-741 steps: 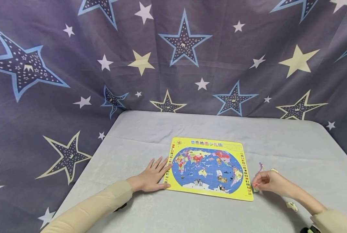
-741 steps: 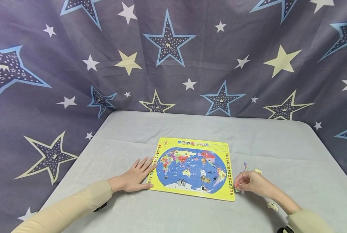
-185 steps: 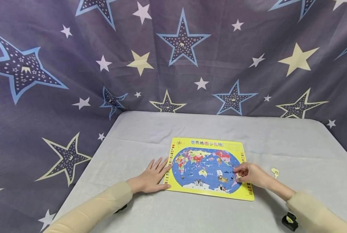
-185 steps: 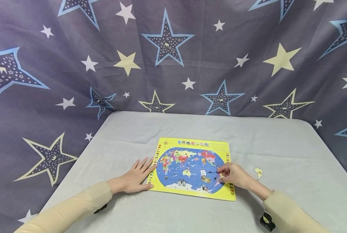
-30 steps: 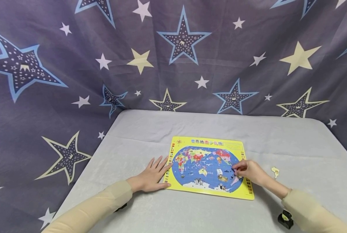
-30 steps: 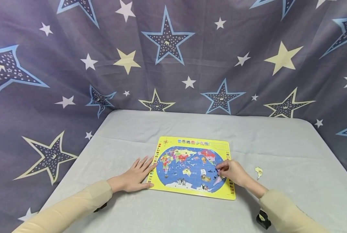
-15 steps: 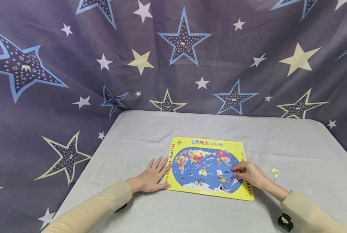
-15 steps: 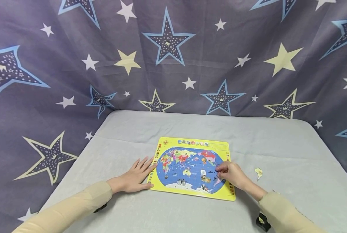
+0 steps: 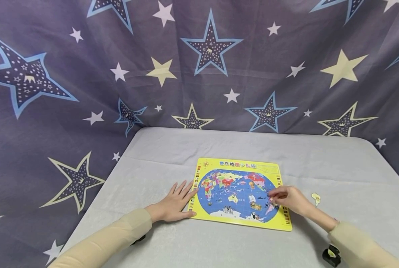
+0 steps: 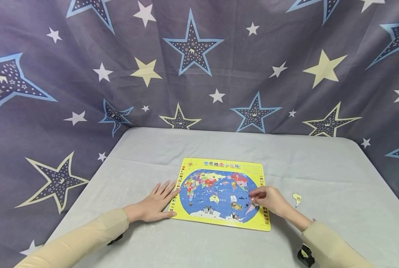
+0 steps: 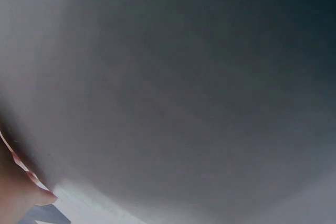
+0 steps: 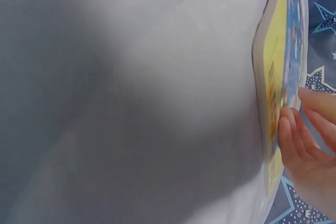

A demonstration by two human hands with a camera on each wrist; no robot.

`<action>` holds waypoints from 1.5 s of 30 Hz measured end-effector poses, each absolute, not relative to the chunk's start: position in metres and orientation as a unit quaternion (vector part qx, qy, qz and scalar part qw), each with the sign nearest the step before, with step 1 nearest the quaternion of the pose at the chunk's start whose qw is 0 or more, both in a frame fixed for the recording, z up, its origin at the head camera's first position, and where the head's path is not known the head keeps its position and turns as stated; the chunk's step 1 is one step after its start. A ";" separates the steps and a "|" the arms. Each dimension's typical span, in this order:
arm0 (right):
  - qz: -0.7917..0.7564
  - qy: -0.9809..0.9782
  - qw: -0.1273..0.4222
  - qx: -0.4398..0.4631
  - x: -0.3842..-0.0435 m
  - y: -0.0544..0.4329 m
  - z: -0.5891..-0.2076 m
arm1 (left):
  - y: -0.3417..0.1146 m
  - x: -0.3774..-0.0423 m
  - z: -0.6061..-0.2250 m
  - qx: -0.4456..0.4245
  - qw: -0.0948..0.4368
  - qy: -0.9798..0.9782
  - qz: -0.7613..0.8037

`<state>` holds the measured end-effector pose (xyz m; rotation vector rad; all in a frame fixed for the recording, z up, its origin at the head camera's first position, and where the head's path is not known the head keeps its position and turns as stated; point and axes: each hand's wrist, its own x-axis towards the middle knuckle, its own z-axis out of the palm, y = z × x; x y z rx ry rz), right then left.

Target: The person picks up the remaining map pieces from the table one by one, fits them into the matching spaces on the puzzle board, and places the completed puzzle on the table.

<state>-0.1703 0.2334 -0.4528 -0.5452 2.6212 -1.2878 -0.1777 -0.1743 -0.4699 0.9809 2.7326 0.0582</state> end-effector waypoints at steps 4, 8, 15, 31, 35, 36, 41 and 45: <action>-0.431 0.882 0.086 -0.172 -0.170 0.239 -0.448 | -0.174 -0.178 -0.471 0.334 0.117 0.935 0.018; -0.427 0.886 0.077 -0.164 -0.170 0.246 -0.441 | -0.174 -0.178 -0.471 0.332 0.121 0.935 0.018; -0.426 0.888 0.048 -0.166 -0.170 0.263 -0.432 | -0.174 -0.178 -0.471 0.331 0.121 0.936 0.016; -0.381 0.913 0.025 -0.146 -0.167 0.296 -0.418 | -0.174 -0.178 -0.469 0.332 0.119 0.935 0.018; -0.377 0.913 0.017 -0.155 -0.166 0.304 -0.419 | -0.173 -0.177 -0.467 0.336 0.117 0.934 0.025; -0.374 0.914 0.015 -0.158 -0.166 0.307 -0.419 | -0.173 -0.177 -0.467 0.335 0.118 0.934 0.024; -0.368 0.917 0.028 -0.155 -0.167 0.317 -0.422 | -0.173 -0.177 -0.467 0.330 0.124 0.936 0.013; -0.377 0.913 0.046 -0.149 -0.167 0.325 -0.423 | -0.173 -0.178 -0.468 0.329 0.124 0.936 0.014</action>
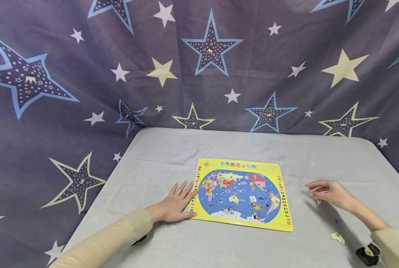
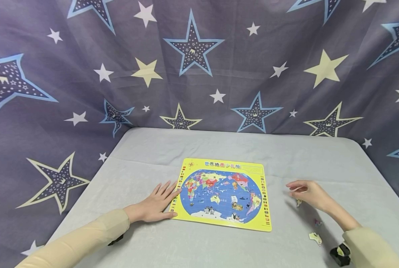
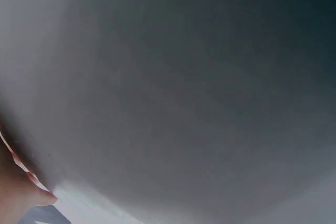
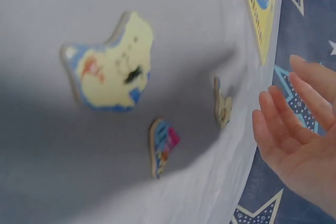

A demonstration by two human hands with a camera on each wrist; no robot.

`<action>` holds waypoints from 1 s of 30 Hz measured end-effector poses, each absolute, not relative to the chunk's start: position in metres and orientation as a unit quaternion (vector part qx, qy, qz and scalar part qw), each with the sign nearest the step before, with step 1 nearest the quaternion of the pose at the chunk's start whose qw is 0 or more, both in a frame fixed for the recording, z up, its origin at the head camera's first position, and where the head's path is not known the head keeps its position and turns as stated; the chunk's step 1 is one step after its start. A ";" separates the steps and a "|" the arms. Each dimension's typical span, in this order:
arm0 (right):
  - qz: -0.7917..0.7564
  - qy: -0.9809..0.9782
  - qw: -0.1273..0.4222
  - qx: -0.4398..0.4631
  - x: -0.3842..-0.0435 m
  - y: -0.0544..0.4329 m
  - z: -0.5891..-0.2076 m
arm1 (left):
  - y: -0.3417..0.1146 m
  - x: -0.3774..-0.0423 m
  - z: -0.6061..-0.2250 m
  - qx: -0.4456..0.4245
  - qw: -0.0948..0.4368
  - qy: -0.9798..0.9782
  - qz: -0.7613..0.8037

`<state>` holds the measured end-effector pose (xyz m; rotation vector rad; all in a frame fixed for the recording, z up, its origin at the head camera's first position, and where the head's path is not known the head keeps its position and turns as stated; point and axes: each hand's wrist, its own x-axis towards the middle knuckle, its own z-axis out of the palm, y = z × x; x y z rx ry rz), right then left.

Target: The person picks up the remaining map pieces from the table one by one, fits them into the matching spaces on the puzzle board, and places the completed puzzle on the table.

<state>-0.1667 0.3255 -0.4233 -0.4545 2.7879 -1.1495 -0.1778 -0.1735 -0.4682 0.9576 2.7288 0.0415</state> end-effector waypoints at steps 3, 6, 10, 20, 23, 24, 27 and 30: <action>-0.397 0.903 0.052 -0.158 -0.167 0.331 -0.425 | -0.174 -0.178 -0.469 0.328 0.124 0.936 0.014; -0.409 0.895 0.057 -0.167 -0.167 0.336 -0.427 | -0.174 -0.178 -0.469 0.330 0.123 0.936 0.015; -0.395 0.902 0.062 -0.164 -0.169 0.342 -0.430 | -0.174 -0.178 -0.469 0.331 0.122 0.936 0.014; -0.374 0.912 0.061 -0.158 -0.171 0.354 -0.442 | -0.174 -0.177 -0.467 0.332 0.121 0.935 0.021; -0.378 0.907 0.054 -0.176 -0.173 0.356 -0.446 | -0.174 -0.177 -0.468 0.331 0.122 0.935 0.019; -0.378 0.907 0.051 -0.181 -0.174 0.357 -0.448 | -0.174 -0.177 -0.468 0.331 0.122 0.935 0.017; -0.372 0.907 0.050 -0.190 -0.175 0.358 -0.451 | -0.174 -0.178 -0.469 0.330 0.123 0.936 0.011; -0.362 0.912 0.053 -0.187 -0.175 0.358 -0.453 | -0.174 -0.178 -0.469 0.330 0.122 0.936 0.011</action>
